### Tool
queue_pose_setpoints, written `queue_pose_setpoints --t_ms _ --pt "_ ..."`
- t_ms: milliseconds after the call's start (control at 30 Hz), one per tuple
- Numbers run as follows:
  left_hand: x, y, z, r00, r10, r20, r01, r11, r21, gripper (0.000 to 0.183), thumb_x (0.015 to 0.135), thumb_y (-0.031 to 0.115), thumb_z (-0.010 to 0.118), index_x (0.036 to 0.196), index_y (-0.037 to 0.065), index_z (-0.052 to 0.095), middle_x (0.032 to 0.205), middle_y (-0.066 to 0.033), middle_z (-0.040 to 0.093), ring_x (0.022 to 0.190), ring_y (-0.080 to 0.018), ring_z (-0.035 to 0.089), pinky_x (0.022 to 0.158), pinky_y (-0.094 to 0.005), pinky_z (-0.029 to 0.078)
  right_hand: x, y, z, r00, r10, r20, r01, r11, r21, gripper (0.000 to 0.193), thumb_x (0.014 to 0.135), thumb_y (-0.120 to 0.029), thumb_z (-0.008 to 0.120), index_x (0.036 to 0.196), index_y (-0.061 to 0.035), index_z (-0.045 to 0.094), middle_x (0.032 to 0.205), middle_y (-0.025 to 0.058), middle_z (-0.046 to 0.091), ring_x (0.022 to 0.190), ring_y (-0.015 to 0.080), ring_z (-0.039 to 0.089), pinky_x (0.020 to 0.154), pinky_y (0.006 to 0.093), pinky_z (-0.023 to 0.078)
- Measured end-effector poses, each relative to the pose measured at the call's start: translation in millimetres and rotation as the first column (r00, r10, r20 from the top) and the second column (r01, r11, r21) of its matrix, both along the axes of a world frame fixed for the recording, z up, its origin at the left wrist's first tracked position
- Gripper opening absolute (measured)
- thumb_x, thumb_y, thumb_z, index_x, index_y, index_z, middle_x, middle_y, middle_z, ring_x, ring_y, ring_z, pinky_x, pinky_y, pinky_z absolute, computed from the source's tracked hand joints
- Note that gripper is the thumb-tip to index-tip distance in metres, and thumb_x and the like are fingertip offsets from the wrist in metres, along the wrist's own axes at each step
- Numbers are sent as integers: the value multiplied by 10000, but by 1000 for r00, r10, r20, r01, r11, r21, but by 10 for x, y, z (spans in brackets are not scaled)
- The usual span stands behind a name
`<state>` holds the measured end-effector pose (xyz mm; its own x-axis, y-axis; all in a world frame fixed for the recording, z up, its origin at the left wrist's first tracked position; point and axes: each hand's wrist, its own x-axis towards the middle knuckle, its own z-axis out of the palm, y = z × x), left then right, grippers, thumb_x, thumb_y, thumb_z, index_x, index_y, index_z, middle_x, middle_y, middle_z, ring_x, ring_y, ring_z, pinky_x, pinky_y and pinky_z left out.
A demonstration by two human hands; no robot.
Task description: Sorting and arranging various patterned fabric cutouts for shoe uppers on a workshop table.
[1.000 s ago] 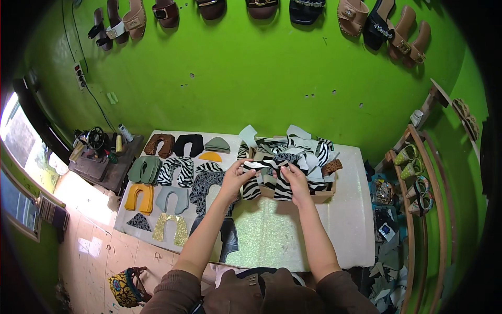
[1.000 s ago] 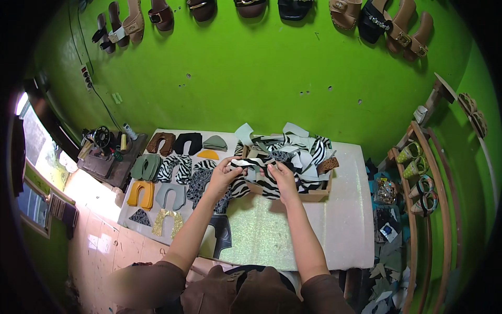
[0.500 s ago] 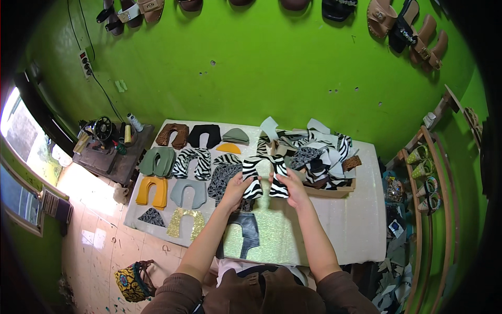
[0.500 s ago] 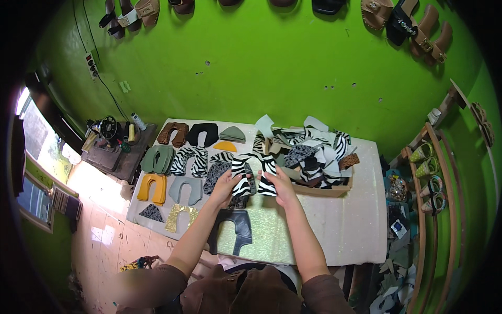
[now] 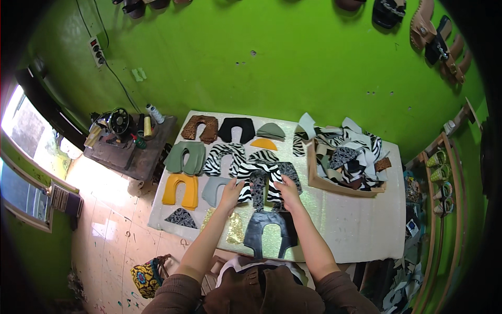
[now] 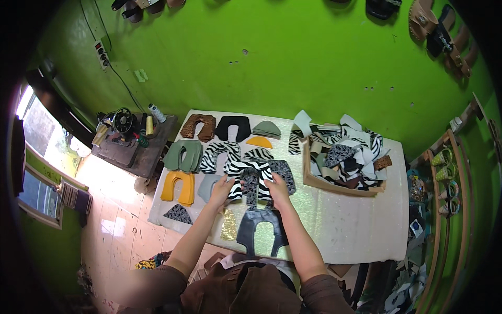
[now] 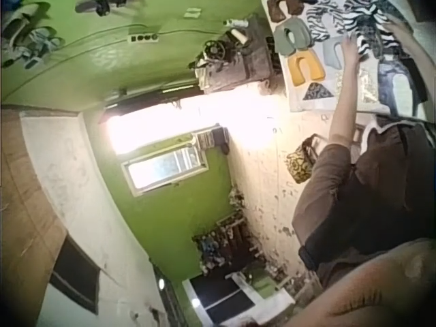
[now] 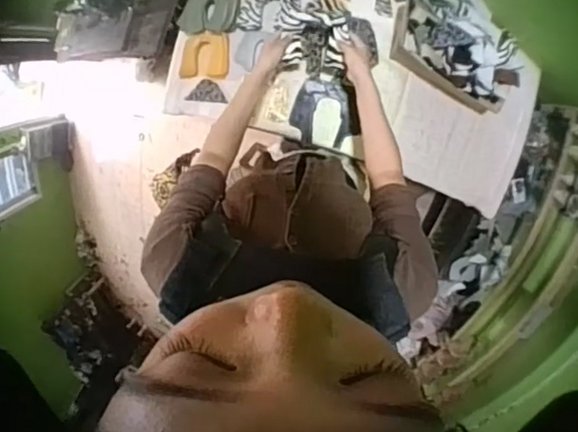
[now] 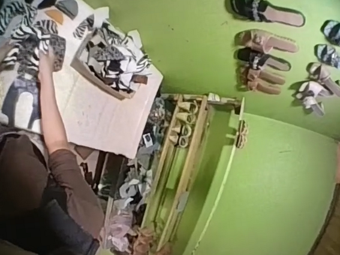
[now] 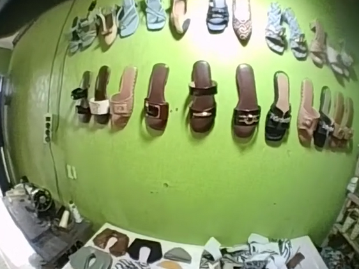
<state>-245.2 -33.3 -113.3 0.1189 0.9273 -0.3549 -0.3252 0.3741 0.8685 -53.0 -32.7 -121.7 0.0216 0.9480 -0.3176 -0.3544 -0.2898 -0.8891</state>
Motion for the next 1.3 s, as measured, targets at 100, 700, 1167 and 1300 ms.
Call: queue_pose_setpoints --t_ms 100,700,1167,1300 --pt "-310 73 -222 990 15 -141 -6 998 68 212 881 142 490 1026 -9 516 881 -46 590 751 -74 520 660 -216 411 -277 23 18 1000 17 -18 -17 1000 -3 279 801 -23 533 1080 -24 519 885 28 598 760 89 568 652 225 455" --pt "-1069 1046 -447 813 193 -549 -11 948 317 303 831 72 491 1108 -51 488 939 -149 593 833 -183 566 726 -264 429 -1068 932 -123 972 11 235 -17 1000 26 448 795 49 478 1234 -26 433 998 85 587 850 112 545 732 210 416" --pt "-1032 1134 -138 588 136 -797 172 942 288 477 766 47 487 1226 -40 396 1028 -257 537 952 -373 527 830 -366 417 -1218 1018 -352 660 -116 742 -16 985 169 361 797 -68 511 1155 -29 516 1061 158 578 862 205 574 775 270 431" --pt "-1089 1078 -274 499 217 -839 248 892 378 491 749 39 485 1205 -105 375 1194 -273 408 1093 -390 414 932 -366 349 -1362 945 -286 604 -187 775 -122 939 321 336 787 -81 504 1105 24 531 1234 197 448 1126 332 446 926 319 370"
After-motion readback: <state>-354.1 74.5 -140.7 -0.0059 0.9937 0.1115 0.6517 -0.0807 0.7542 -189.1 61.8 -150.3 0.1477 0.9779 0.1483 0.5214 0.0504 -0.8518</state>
